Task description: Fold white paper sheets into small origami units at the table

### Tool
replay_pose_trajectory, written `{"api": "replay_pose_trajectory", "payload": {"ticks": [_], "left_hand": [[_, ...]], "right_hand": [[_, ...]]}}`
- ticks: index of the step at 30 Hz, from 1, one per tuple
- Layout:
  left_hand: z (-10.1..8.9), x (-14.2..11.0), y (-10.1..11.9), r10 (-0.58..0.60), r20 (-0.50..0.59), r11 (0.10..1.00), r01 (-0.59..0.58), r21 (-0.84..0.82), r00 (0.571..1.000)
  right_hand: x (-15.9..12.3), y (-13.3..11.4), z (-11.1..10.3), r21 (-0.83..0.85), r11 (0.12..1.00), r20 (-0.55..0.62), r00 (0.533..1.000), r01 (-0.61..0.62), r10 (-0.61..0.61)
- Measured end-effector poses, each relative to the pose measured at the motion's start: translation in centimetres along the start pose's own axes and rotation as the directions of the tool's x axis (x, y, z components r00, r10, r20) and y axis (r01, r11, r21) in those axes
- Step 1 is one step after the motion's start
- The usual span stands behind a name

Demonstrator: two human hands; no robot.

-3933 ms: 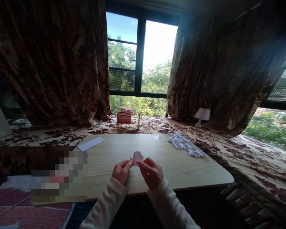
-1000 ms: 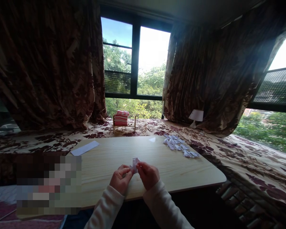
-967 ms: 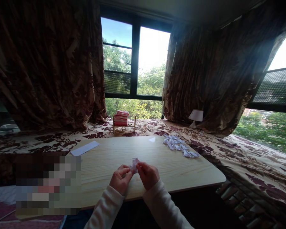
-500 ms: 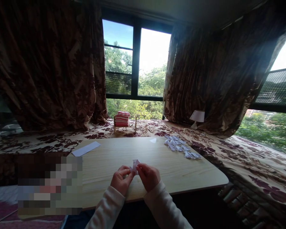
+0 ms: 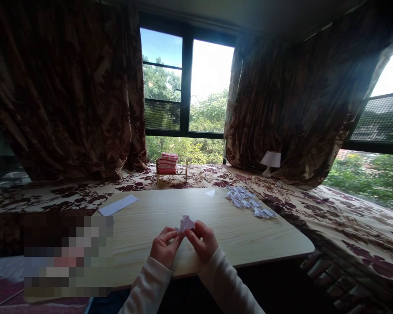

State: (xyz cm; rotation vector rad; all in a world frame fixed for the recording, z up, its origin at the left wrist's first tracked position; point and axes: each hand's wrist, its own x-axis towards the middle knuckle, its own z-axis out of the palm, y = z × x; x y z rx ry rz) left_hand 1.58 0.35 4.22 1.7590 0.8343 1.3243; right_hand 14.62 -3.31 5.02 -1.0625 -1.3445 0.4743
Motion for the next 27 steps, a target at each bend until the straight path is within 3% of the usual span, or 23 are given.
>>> {"api": "replay_pose_trajectory", "payload": {"ticks": [9,27], "left_hand": [[0.0,-0.1,0.6,0.023,0.054,1.000,-0.022,-0.018,0.998],[-0.2,-0.2,0.7,0.010,0.098,1.000,-0.009,-0.010,0.995]], "right_hand": [[0.3,1.4,0.1,0.221,0.969,0.077,0.992,-0.113,0.098],[0.4,2.3,-0.3,0.276,0.950,0.083,0.989,-0.143,0.125]]}}
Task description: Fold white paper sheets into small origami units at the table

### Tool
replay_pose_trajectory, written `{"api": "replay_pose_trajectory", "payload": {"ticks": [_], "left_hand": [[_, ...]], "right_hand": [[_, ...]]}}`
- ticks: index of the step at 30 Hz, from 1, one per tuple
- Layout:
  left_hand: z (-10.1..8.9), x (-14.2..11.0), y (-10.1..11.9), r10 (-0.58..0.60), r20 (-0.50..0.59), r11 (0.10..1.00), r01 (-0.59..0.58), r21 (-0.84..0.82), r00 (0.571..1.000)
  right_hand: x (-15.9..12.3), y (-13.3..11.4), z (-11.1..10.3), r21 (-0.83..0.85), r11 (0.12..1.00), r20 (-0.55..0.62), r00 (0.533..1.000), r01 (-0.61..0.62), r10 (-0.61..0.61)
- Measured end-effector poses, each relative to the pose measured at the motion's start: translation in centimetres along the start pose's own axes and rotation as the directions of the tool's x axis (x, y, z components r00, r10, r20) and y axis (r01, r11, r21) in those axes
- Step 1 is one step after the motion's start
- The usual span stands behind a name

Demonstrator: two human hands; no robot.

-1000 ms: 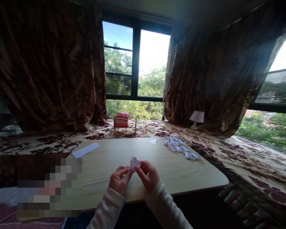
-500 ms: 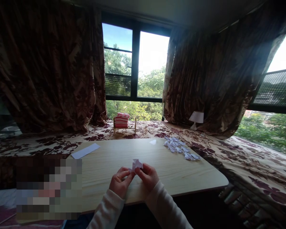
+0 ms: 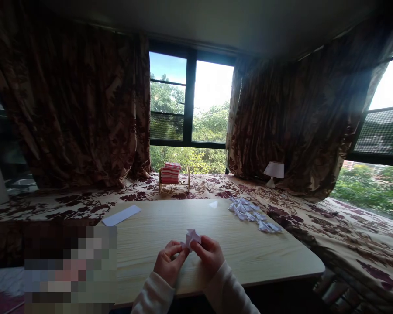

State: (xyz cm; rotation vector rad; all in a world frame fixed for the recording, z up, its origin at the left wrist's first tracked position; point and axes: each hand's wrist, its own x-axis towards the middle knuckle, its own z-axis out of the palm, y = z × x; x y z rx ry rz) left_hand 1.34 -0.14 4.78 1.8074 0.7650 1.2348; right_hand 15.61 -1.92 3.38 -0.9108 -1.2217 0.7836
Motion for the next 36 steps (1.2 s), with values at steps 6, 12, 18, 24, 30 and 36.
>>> {"api": "replay_pose_trajectory", "payload": {"ticks": [6,12,18,24,30,36], "left_hand": [[0.05,0.18,0.28,0.005,0.010,1.000,-0.005,0.009,1.000],[0.14,-0.06,0.65,0.018,-0.010,0.999,-0.017,0.033,1.000],[0.01,-0.11,0.74,0.015,-0.013,0.999,-0.015,0.041,1.000],[-0.01,0.02,0.26,0.008,-0.024,0.999,-0.007,0.044,1.000],[0.14,-0.02,0.32,0.008,0.004,0.998,-0.009,0.068,1.000],[0.10,0.15,0.07,0.011,-0.008,0.999,-0.011,0.047,1.000]], "right_hand": [[-0.06,0.08,0.00,0.006,1.000,-0.008,1.000,0.004,-0.004],[-0.37,-0.22,0.01,-0.025,1.000,-0.007,1.000,0.010,-0.010],[-0.55,-0.53,0.07,-0.074,0.997,-0.016,1.000,0.013,-0.014],[-0.04,-0.10,-0.45,-0.108,0.994,-0.082,0.997,-0.002,-0.006],[-0.02,-0.46,-0.71,-0.115,0.993,-0.140,0.989,0.020,-0.036],[-0.10,-0.40,-0.85,-0.110,0.993,-0.121,0.991,0.036,-0.049]]}}
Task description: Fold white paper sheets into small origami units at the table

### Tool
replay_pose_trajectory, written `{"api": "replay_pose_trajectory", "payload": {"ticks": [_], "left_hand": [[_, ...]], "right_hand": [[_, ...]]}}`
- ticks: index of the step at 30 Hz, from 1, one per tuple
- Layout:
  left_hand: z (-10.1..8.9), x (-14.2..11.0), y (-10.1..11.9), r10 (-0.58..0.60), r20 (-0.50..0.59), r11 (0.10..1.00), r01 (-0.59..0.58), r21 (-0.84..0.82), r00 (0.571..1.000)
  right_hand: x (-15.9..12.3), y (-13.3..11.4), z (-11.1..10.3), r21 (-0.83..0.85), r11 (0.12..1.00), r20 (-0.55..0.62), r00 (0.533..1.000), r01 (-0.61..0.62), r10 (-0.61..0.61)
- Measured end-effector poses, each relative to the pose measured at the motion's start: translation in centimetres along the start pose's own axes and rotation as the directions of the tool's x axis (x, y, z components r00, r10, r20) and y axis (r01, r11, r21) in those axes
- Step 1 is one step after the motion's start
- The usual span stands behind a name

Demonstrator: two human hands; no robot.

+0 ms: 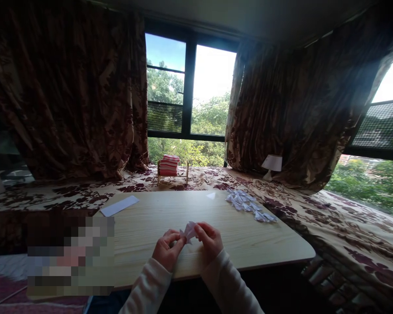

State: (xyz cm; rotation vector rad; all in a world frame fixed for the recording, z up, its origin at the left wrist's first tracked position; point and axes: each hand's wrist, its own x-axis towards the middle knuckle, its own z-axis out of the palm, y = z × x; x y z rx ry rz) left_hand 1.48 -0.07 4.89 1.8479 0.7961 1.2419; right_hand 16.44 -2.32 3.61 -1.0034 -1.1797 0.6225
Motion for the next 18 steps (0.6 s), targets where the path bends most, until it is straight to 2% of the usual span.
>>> {"api": "replay_pose_trajectory", "payload": {"ticks": [7,13,18], "left_hand": [[0.0,0.1,-1.1,-0.024,-0.109,0.999,0.021,-0.030,0.994],[0.1,-0.1,-0.9,-0.001,-0.098,1.000,0.002,0.007,0.995],[0.2,-0.1,-0.4,0.010,-0.058,1.000,-0.009,0.029,0.998]], "right_hand": [[0.1,0.6,-0.1,-0.021,1.000,0.002,1.000,-0.005,0.005],[0.0,0.3,-0.3,-0.065,0.997,-0.086,0.996,0.028,-0.033],[-0.4,-0.6,0.1,-0.102,0.988,0.020,0.993,0.114,-0.112]]}}
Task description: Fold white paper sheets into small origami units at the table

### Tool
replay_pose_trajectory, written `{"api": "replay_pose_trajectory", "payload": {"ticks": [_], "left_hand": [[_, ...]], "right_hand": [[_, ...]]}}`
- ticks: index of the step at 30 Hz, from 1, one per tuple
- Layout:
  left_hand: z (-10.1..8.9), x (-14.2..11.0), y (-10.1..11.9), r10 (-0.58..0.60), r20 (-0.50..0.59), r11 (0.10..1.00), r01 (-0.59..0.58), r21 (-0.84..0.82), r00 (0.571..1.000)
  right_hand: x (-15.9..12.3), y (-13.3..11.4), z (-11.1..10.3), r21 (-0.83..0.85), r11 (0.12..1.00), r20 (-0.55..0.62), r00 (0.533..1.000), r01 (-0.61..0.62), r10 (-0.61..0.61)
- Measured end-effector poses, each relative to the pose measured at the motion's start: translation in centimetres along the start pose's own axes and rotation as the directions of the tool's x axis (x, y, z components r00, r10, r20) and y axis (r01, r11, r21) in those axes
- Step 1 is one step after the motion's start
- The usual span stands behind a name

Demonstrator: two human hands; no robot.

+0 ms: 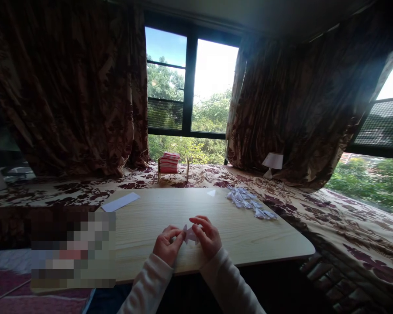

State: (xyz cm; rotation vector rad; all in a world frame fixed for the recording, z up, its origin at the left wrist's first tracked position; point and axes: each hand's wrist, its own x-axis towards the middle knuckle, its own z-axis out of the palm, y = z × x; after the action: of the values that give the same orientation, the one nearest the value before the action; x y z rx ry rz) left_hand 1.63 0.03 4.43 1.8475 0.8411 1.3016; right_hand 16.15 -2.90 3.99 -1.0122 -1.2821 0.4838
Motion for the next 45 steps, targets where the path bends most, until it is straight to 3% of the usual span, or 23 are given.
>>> {"api": "replay_pose_trajectory", "payload": {"ticks": [14,34,45], "left_hand": [[-0.2,0.0,-0.5,-0.039,-0.026,0.998,0.037,-0.057,0.999],[-0.2,-0.1,0.2,-0.020,-0.004,0.999,0.020,-0.035,1.000],[-0.1,-0.3,0.7,-0.087,-0.037,0.996,0.087,-0.018,0.995]], "right_hand": [[0.0,0.4,0.6,-0.022,1.000,0.119,0.993,0.000,0.002],[-0.1,-0.1,0.7,-0.016,0.998,0.130,0.989,-0.067,0.069],[-0.3,-0.6,1.2,-0.051,0.995,0.161,0.983,-0.081,0.088]]}}
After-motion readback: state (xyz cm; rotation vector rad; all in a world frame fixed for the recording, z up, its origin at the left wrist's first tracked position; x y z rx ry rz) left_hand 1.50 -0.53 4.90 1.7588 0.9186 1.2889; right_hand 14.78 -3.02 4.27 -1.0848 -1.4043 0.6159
